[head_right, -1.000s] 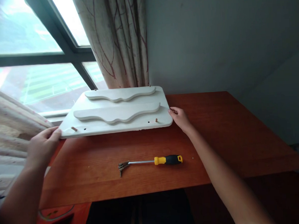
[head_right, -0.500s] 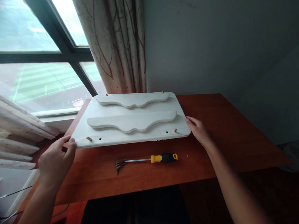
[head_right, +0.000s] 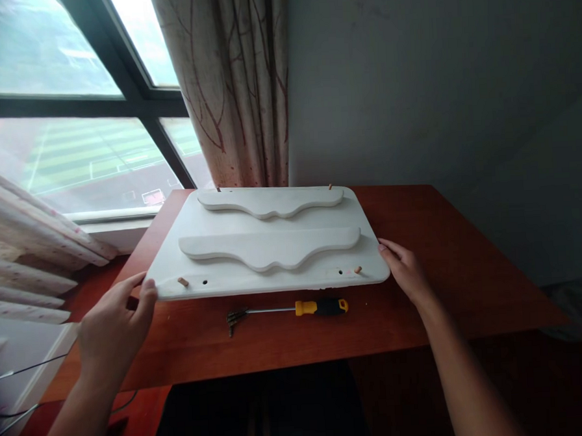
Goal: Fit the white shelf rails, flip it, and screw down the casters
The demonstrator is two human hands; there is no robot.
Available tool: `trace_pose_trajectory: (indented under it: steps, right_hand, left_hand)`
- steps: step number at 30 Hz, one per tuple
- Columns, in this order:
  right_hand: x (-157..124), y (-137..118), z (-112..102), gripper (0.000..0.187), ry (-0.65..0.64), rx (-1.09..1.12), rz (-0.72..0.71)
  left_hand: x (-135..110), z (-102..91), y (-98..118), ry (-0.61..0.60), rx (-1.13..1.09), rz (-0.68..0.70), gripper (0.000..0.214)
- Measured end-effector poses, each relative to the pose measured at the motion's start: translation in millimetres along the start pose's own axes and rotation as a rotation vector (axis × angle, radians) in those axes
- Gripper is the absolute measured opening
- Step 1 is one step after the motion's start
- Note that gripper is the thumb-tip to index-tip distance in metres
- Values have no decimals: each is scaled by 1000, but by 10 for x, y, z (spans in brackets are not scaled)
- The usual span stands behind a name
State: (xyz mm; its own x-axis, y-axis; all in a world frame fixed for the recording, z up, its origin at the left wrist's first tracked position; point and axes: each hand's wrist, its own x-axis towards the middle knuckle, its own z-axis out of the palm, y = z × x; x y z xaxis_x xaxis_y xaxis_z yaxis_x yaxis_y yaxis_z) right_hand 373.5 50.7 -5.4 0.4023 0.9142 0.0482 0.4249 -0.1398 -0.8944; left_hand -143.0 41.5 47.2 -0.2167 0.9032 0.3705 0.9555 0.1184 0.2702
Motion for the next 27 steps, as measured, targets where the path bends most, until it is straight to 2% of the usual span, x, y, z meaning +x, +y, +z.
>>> trace_pose_trajectory:
  steps: [8,18,27]
  right_hand:
    - [17,69,-20,52,24,-9,0]
    - [94,139,-132,50,38,-34,-35]
    - [22,154,-143,46,80,-8,-16]
  left_hand:
    - [-94,-21,88,34,19,38,35]
    - [-134,90,170,81,5,78,34]
    - [-110,34,129,0,10,77,36]
